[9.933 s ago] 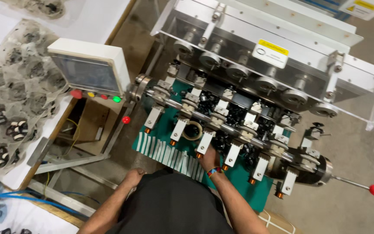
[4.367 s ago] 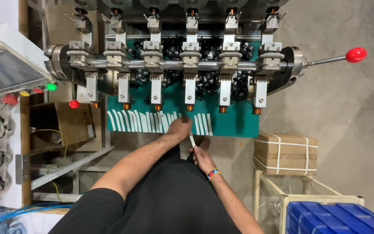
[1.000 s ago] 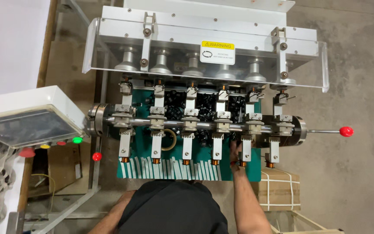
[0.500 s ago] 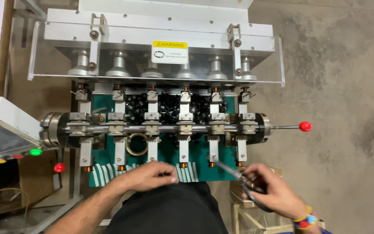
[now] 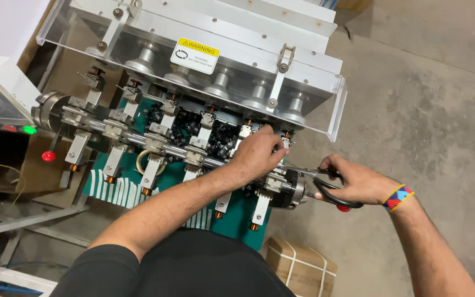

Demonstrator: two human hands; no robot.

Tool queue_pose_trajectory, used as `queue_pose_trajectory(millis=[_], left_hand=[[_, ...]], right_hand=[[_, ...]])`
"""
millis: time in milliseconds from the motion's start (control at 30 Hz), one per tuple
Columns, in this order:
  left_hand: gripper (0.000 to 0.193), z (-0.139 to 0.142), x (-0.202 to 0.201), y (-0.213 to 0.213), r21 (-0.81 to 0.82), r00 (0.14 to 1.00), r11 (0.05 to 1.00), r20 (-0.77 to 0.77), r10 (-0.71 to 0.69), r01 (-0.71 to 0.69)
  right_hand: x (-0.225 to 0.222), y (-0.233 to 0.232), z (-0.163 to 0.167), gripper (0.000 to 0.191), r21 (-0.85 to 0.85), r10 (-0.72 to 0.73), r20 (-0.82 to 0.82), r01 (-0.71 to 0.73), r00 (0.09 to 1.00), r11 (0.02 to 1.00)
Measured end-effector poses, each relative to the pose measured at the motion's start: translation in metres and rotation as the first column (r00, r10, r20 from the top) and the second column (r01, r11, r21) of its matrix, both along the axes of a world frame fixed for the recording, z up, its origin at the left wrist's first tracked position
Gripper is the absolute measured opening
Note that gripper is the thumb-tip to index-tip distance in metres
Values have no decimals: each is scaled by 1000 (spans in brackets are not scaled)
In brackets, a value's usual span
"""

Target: The person stands at an industrial processing machine, places small black cylindrical parts into the machine's slots, pulls the red-handled lever to run the machine, then removes the processed parts and sets them on the green mat and nearby trays. They repeat this load-run-unload cycle and handle white strips and tape on the work surface.

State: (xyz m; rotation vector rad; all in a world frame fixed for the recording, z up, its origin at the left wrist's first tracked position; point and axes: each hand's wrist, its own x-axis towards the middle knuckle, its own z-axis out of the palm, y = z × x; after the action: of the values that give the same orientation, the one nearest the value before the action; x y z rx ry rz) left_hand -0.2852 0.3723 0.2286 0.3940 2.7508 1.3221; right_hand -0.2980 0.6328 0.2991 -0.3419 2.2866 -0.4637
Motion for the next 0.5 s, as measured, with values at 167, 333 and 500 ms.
queue_pose_trajectory(millis=[167,333,500], left_hand=[[27,-16,-1,14,-53,1000,999,3,2,-2],[22,-20,3,23,40,995,996,-40,86,-85],[18,-27,7,20,-15,987,998,-151,55,-58]], right_hand=[[-6,-9,-19,75,-94,75,-12,-76,997,993],[-7,-17,-11,51,-113,11,-9,-12,1000,993],[2,-13,18,37,-124,12,-37,-17,999,992]])
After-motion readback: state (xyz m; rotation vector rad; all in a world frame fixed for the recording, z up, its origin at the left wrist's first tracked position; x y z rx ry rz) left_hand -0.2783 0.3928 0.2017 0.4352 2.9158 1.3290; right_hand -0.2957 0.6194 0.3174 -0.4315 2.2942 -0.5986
